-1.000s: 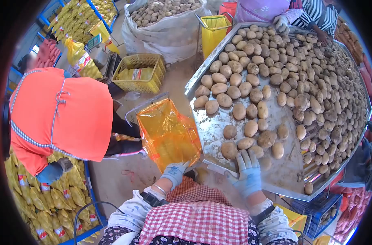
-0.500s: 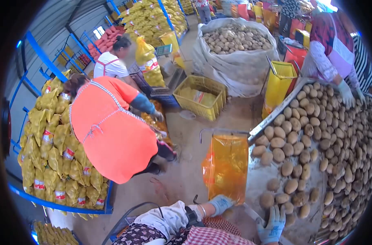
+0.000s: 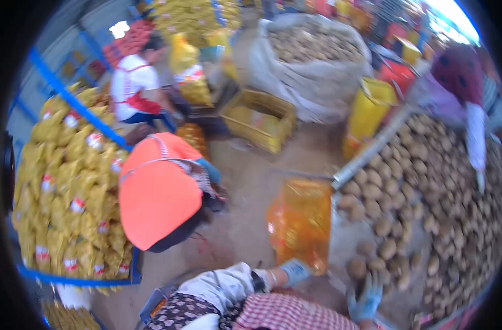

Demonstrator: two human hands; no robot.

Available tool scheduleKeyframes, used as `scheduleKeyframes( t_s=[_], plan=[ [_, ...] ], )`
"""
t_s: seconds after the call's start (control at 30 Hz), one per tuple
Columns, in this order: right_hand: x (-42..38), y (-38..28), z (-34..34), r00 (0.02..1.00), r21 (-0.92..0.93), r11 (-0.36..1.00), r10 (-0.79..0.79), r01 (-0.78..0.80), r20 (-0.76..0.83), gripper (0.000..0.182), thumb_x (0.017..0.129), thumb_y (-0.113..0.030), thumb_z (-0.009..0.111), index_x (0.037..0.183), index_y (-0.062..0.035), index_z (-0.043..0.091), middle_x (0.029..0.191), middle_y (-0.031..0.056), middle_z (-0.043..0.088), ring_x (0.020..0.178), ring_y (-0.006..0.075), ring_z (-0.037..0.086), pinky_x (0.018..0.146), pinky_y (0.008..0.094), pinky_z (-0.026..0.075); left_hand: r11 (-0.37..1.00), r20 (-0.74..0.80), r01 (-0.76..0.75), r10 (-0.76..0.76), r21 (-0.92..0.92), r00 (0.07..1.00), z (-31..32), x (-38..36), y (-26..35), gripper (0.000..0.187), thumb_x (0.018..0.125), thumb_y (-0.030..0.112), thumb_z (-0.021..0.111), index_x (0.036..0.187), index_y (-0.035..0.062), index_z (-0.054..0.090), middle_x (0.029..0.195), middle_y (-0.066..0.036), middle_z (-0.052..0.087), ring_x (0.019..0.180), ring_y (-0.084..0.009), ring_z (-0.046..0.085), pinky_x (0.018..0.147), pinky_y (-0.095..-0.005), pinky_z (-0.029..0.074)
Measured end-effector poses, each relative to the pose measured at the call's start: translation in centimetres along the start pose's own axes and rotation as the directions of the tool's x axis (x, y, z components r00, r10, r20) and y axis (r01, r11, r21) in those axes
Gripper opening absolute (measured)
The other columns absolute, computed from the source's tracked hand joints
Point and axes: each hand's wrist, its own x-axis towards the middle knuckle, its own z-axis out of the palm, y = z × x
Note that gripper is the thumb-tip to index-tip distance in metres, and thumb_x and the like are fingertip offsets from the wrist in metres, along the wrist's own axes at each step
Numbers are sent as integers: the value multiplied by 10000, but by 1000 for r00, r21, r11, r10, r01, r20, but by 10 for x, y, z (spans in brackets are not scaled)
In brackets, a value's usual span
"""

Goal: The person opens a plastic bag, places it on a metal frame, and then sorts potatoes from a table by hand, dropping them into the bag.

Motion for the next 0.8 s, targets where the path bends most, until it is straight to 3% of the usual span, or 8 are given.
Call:
scheduleKeyframes(
  t_s=[0.07,0.13,0.27,0.47,0.57,0.63,0.7,0.8],
  plan=[
    [8,-12,-6,996,-28,996,90,-90,-12,630,698,-262,699,1209,42,491,1288,270,477,1230,419,426,1044,477,337,997,70,-38,42,-64,997,-20,-2,1,291,782,245,583,952,20,655,857,-185,683,784,-344,671,651,-425,531],
    [11,-19,-14,992,-16,992,121,-122,-26,654,694,-264,719,1233,26,489,1290,236,489,1208,419,442,1040,476,345,998,168,-22,32,-62,985,-20,0,-5,572,816,358,570,1281,38,481,1161,-220,600,1033,-338,607,856,-424,482],
    [0,-14,-8,973,-85,970,222,-226,-57,707,710,-286,708,1300,3,445,1343,234,441,1251,426,398,1056,485,323,989,266,-76,107,-125,958,-38,-13,-13,624,834,380,564,1341,41,431,1243,-237,542,1147,-341,537,948,-417,431],
    [1,8,2,850,-23,864,490,-503,-194,812,728,-353,692,1399,-52,345,1436,250,309,1342,408,280,1093,502,253,894,-32,-93,88,-439,996,-67,-33,-33,645,840,380,592,1347,21,419,1309,-229,495,1200,-351,491,1021,-395,373],
    [11,23,0,757,53,790,601,-610,-255,808,735,-397,682,1408,-99,348,1448,248,288,1344,422,266,1091,510,247,859,-165,40,-144,-511,976,-77,-19,-30,657,816,353,623,1342,14,424,1310,-230,491,1206,-351,484,1040,-402,352],
    [23,8,-9,796,-138,787,605,-601,-12,787,742,-444,664,1411,-159,363,1453,251,273,1339,441,259,1086,514,246,932,-368,-32,-111,-360,923,-94,0,-19,685,794,351,638,1343,6,418,1291,-242,498,1209,-360,474,1042,-416,349],
    [21,5,-8,831,-114,824,556,-555,-24,745,739,-470,651,1386,-188,411,1461,241,263,1330,454,264,1080,519,248,946,-386,-63,-69,-319,920,-98,30,3,767,762,384,667,1365,4,383,1304,-251,475,1220,-381,450,1048,-428,338],
    [7,24,-1,978,206,958,206,-198,-21,651,744,-365,656,1325,-133,475,1412,225,348,1287,437,334,1065,509,274,965,-425,-152,49,-212,904,-94,73,31,921,733,464,688,1419,-1,285,1417,-249,345,1312,-398,338,1097,-446,255]
  ],
)
